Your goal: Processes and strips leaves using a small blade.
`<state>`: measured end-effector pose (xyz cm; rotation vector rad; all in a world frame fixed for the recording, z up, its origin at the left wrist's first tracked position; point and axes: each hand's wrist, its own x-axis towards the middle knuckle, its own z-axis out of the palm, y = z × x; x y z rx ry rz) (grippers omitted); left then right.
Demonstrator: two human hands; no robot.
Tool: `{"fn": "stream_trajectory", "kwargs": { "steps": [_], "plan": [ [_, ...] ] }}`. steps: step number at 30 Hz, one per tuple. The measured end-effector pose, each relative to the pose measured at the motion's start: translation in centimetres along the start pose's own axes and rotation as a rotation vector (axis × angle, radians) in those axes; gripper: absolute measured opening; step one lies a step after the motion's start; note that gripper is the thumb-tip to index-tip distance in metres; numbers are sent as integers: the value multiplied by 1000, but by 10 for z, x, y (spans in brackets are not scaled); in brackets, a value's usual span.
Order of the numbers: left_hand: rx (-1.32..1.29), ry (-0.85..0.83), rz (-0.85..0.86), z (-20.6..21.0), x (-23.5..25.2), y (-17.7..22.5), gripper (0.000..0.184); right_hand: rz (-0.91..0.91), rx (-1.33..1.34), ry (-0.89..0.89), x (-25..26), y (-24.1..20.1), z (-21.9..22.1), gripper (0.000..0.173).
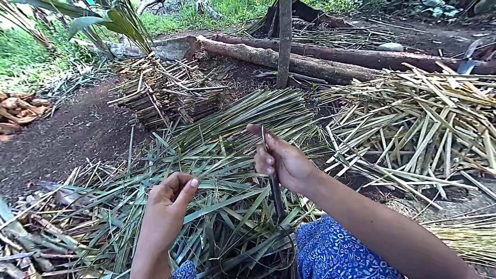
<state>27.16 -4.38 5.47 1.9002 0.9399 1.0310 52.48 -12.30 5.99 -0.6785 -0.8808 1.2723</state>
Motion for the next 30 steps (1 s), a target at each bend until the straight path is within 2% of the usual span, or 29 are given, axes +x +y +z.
{"fn": "stream_trajectory", "kwargs": {
  "steps": [5, 11, 16, 20, 22, 24, 25, 27, 29, 30],
  "plan": [
    [-22, 64, -15, -15, -1, -1, 8, -95, -82, 85, -1, -11, -18, 40],
    [80, 258, -21, -57, -1, -25, 8, -241, -150, 195, -6, -33, -47, 46],
    [72, 506, -36, -96, -2, -62, 4, -361, -33, 405, -8, -48, -78, 46],
    [75, 782, -90, -114, -5, -76, 23, -412, 110, 671, -4, -57, -99, 47],
    [55, 872, -76, -110, -5, -69, 27, -360, 125, 755, -3, -54, -108, 43],
    [65, 808, -13, -90, -2, -52, 24, -147, -14, 681, -6, -39, -108, 41],
    [92, 718, 17, -72, -1, -34, 25, -10, -116, 571, -7, -30, -101, 42],
    [162, 489, 49, -29, 0, 0, 21, 183, -299, 154, -11, -14, -82, 44],
    [196, 237, 95, 11, -2, 20, 22, 242, -319, -221, -10, 1, -58, 77],
    [191, 123, 131, 29, -4, 24, 20, 227, -313, -301, -11, 6, -42, 87]
  ]
}}
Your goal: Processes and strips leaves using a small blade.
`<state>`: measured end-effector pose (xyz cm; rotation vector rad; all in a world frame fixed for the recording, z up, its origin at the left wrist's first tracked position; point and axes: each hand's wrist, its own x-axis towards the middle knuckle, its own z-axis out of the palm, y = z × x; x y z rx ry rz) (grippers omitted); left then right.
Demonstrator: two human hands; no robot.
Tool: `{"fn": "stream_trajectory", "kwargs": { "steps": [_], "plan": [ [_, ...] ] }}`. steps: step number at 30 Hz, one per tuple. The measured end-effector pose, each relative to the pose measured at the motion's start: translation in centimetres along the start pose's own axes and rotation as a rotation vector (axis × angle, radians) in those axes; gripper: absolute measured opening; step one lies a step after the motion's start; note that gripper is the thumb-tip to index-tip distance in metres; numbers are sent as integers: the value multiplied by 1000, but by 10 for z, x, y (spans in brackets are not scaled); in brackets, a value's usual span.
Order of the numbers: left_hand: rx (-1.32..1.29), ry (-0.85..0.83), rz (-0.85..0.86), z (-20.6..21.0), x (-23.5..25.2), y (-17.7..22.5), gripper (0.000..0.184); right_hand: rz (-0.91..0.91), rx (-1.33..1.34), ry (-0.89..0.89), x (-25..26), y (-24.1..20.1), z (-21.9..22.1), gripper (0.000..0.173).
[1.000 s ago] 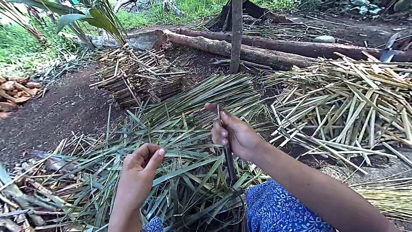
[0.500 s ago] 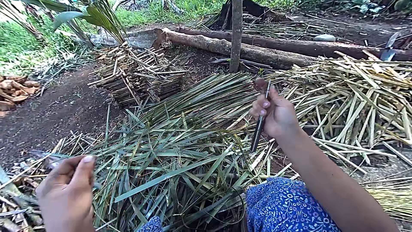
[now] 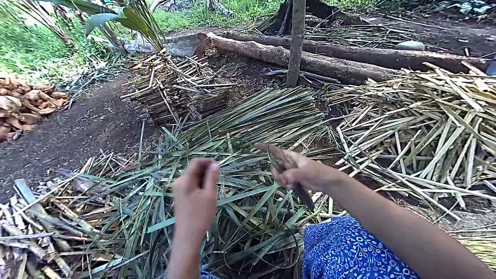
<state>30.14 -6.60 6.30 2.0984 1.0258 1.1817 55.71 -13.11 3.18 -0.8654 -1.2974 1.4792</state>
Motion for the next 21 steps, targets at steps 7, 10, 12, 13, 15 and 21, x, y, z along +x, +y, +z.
{"fn": "stream_trajectory", "kwargs": {
  "steps": [7, 10, 12, 13, 15, 21],
  "plan": [
    [63, -266, 262, 35, -14, 0, 28, -329, -424, 402, -1, -12, 47, 6],
    [228, -288, 332, 19, -17, -23, 27, -550, -451, 494, -13, -24, 36, 7],
    [351, -305, 356, 4, -20, -53, 25, -657, -329, 591, -25, -44, 27, 9],
    [402, -333, 350, -6, -21, -72, 24, -697, -262, 642, -32, -54, 22, 10],
    [488, -399, 300, -31, -25, -109, 23, -765, -124, 730, -45, -69, 8, 15],
    [676, -431, -25, -74, -33, -164, 22, -771, 99, 830, -53, -75, -21, 37]
  ]
}}
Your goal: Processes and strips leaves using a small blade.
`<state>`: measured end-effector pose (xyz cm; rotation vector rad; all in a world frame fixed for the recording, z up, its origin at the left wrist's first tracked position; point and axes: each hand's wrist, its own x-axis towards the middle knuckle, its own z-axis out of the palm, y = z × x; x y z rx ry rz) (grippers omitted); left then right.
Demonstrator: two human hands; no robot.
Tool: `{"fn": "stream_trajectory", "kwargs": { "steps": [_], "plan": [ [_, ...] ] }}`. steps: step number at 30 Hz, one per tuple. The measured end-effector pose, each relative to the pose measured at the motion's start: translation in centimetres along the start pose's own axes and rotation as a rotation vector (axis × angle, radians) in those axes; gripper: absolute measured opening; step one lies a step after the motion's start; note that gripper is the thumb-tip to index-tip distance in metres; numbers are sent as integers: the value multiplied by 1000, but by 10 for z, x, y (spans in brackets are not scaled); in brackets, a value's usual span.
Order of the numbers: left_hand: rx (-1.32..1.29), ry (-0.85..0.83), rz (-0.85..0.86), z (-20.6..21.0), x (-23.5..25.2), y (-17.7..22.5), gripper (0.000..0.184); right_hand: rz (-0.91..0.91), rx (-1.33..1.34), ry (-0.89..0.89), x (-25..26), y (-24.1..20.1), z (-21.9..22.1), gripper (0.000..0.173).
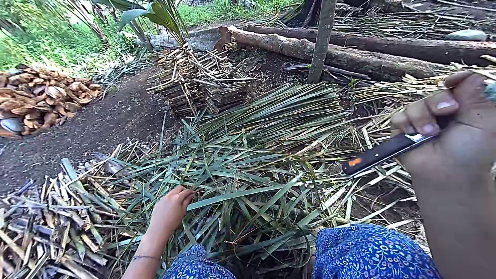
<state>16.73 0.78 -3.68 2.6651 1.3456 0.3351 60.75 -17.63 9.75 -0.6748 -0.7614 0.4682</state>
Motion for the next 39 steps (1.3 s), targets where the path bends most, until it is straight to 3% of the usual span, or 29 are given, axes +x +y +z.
{"fn": "stream_trajectory", "kwargs": {
  "steps": [2, 5, 7, 9, 12, 14, 18, 24, 28, 34, 39],
  "plan": [
    [-163, 157, -85, -4, 6, 10, 27, 214, 21, -47, -1, 11, 5, 48],
    [-683, 405, -271, -15, 26, 52, 23, 659, -44, -142, -12, 42, 19, 71],
    [-1094, 554, -291, -25, 39, 88, 13, 852, -135, -307, -27, 61, 31, 67],
    [-1326, 615, -278, -32, 44, 120, 13, 986, -185, -519, -43, 70, 41, 55],
    [-1485, 617, -233, -32, 44, 154, 16, 1086, -187, -731, -60, 74, 56, 43],
    [-1537, 585, -207, -29, 40, 168, 17, 1069, -104, -748, -68, 79, 61, 44],
    [-1576, 545, -122, -19, 29, 182, 16, 1032, 35, -656, -74, 84, 67, 38],
    [-1524, 609, 138, -2, 24, 192, 14, 992, 142, -736, -84, 83, 74, 33],
    [-1409, 669, 267, 1, 20, 194, 12, 978, 185, -733, -87, 78, 77, 32],
    [-999, 753, 475, 1, 17, 181, 4, 996, 166, -740, -77, 68, 72, 33],
    [-894, 771, 574, 0, 18, 178, 3, 1000, 131, -773, -73, 64, 66, 37]
  ]
}}
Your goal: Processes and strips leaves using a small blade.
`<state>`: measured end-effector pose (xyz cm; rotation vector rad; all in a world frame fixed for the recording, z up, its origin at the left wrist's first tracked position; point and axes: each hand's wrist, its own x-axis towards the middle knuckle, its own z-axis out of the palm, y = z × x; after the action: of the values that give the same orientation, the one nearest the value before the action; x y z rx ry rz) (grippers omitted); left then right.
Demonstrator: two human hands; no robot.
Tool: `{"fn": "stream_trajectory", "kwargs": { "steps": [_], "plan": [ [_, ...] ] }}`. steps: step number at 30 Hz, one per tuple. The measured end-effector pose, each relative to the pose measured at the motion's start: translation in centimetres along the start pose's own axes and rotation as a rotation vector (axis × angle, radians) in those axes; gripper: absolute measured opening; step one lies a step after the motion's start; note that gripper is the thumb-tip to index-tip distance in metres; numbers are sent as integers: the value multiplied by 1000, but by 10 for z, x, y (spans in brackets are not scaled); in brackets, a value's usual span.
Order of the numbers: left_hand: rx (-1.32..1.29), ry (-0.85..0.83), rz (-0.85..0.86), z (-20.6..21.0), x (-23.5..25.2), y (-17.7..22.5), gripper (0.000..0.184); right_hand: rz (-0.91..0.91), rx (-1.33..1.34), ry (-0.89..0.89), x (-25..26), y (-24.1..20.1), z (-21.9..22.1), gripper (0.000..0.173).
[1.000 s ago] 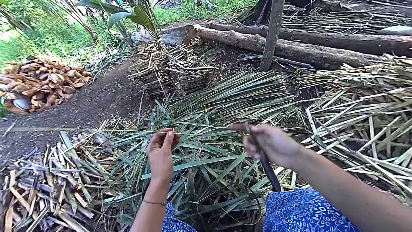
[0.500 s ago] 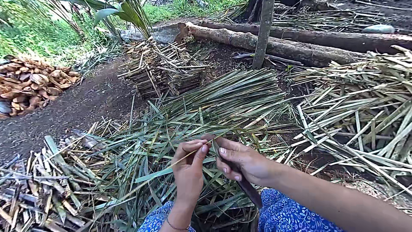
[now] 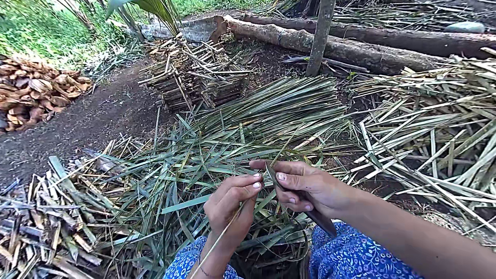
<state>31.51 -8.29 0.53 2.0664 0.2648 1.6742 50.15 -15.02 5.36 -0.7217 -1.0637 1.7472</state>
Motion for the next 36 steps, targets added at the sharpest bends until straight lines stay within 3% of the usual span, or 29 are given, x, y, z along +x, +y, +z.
{"fn": "stream_trajectory", "kwargs": {
  "steps": [8, 10, 14, 16, 23, 26, 32, 36],
  "plan": [
    [6, -10, 31, -6, -1, 4, 4, -241, -40, 275, -3, -19, -39, 41],
    [4, -11, 36, -3, -4, 3, 3, -186, -23, 190, -4, -14, -36, 39],
    [20, -5, 75, -1, -6, -1, 4, 44, -3, -151, -2, 2, -8, 41],
    [38, 0, 106, -2, -6, -1, 4, 54, 32, -193, 1, 6, -3, 38],
    [58, -6, 138, -20, -4, 9, 6, -301, 59, 174, -6, -25, -55, 41],
    [52, 51, 103, -22, -6, 9, 9, -355, 102, 359, -11, -29, -65, 48],
    [-148, 211, -222, 2, -7, 14, 12, -96, 16, -54, 0, -1, -23, 39],
    [-307, 276, -359, 18, -8, 18, 9, -69, 21, -54, 8, 14, 7, 30]
  ]
}}
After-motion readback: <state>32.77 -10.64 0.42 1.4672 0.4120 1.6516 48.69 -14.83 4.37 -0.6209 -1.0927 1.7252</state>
